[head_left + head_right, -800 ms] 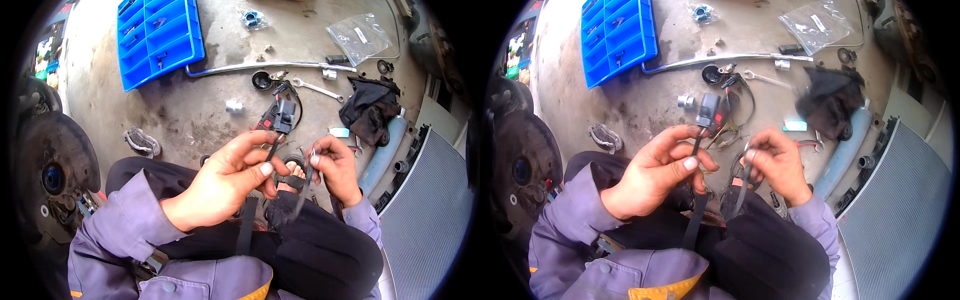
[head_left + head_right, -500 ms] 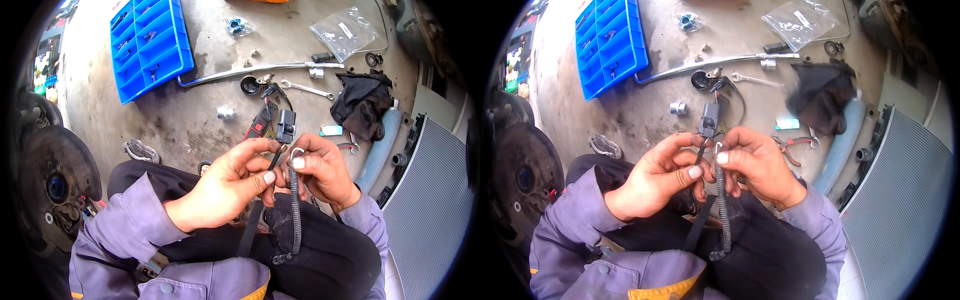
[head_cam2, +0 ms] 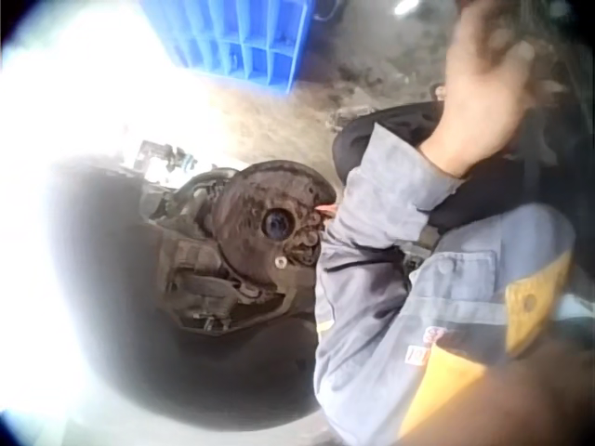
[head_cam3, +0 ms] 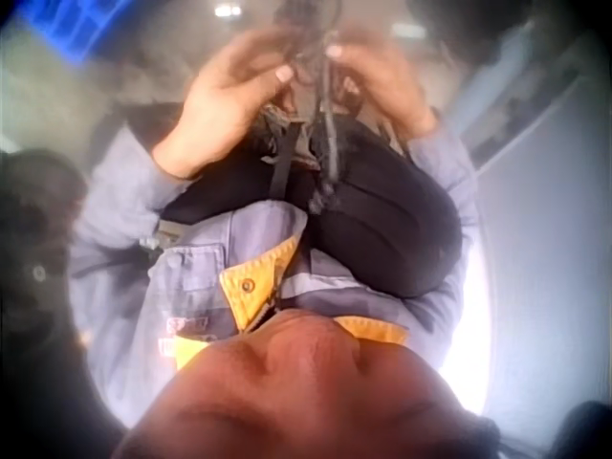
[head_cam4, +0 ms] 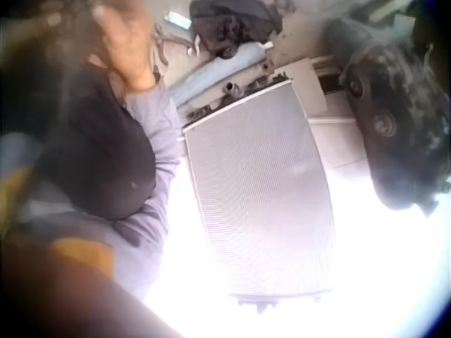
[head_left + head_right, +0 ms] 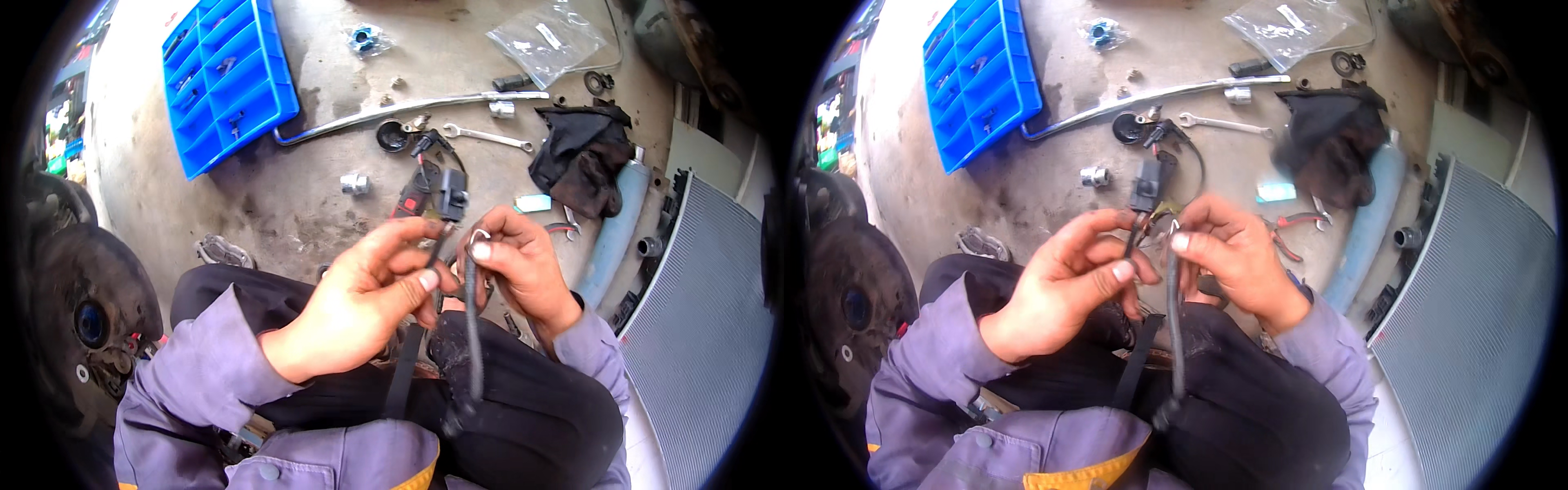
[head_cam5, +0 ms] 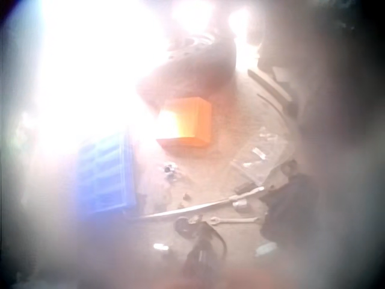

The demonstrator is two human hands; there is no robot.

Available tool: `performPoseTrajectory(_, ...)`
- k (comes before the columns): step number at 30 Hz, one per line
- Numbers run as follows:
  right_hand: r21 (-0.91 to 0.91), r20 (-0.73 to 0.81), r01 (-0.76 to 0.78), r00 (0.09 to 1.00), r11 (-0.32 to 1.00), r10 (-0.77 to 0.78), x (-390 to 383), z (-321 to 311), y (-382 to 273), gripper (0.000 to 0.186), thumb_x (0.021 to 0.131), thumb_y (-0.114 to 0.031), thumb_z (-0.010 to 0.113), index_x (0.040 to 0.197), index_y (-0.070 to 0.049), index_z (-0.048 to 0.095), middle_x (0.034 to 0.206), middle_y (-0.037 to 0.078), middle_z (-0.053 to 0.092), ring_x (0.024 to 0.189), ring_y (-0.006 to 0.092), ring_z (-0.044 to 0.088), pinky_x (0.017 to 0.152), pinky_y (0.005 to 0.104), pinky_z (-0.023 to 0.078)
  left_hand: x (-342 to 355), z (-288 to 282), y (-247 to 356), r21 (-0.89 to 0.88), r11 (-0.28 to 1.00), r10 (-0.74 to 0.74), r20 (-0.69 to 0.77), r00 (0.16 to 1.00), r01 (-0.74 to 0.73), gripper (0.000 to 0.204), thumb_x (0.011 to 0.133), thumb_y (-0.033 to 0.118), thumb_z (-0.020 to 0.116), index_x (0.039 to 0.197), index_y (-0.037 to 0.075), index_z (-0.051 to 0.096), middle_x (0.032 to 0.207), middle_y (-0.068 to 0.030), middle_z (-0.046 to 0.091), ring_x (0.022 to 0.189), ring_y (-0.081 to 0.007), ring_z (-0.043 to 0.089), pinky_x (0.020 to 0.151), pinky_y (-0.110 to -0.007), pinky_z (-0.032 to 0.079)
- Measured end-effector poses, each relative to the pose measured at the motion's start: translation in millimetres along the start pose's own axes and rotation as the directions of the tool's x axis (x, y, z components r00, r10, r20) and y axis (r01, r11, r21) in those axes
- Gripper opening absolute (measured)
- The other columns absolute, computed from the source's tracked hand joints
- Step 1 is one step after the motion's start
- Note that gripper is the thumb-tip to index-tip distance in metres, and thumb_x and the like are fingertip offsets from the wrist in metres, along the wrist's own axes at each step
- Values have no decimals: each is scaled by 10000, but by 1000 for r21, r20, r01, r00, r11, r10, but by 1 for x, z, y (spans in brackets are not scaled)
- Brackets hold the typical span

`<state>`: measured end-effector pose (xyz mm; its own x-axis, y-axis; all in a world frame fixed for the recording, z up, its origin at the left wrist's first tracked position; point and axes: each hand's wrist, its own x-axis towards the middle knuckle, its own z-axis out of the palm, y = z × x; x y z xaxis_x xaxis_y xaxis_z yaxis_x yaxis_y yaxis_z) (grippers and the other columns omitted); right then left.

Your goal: The person sits on the floor of a garage and repairs a vehicle wiring harness. They strip the insulation from wires, twist the exposed strands together, and wrap the connections with electrical tape. The person handles a small blue connector and a black rag during the process.

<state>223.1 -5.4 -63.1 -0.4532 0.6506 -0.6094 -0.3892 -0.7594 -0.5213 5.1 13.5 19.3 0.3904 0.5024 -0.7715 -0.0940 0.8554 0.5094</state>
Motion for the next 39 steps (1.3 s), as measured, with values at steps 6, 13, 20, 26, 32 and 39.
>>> performPoseTrajectory(6,-229,-437,40,889,973,-140,-8,-100,133,103,966,-61,613,1032,4,569,814,78,647,668,142,646,591,281,534,-7,6,9,127,992,20,-116,993,-5,257,1014,101,557,1254,19,518,851,-87,645,631,-116,561,580,-247,462)
performPoseTrajectory(13,-748,-510,-265,816,608,-272,-34,-131,137,152,954,-152,663,1000,-9,642,804,72,660,648,160,639,591,309,509,-7,0,4,114,993,6,-132,991,9,163,1026,193,580,1077,39,577,697,11,553,586,-39,467,516,-206,344)
performPoseTrajectory(20,-926,122,-146,757,-348,-642,3,-145,57,349,767,-94,691,1109,-84,626,1143,103,599,1050,287,587,821,422,488,-3,7,8,121,991,-33,-149,988,51,213,1031,191,536,1142,13,568,747,-61,585,615,-112,502,578,-237,408)
performPoseTrajectory(26,-952,-36,-180,871,-249,-490,20,-142,56,430,762,-183,690,1149,-36,572,1159,170,580,1058,328,575,885,440,473,-4,-3,6,-23,1000,-13,5,1000,13,302,1031,84,522,1317,-1,473,1031,-151,686,775,-143,616,735,-292,520)
performPoseTrajectory(32,-177,-66,195,976,965,-210,-8,-28,3,588,828,-256,728,1283,-1,457,921,73,552,777,147,582,701,305,490,-12,-4,2,-75,997,25,26,999,-23,270,1027,99,558,1274,13,489,1002,-131,696,772,-121,625,721,-272,530)
performPoseTrajectory(39,-4,68,76,995,997,-76,-5,16,-19,507,943,-346,683,1257,2,489,737,50,557,543,85,506,501,221,408,-13,6,12,44,998,-53,1,999,52,209,1016,137,599,1175,4,572,890,-60,682,729,-90,613,659,-240,514)
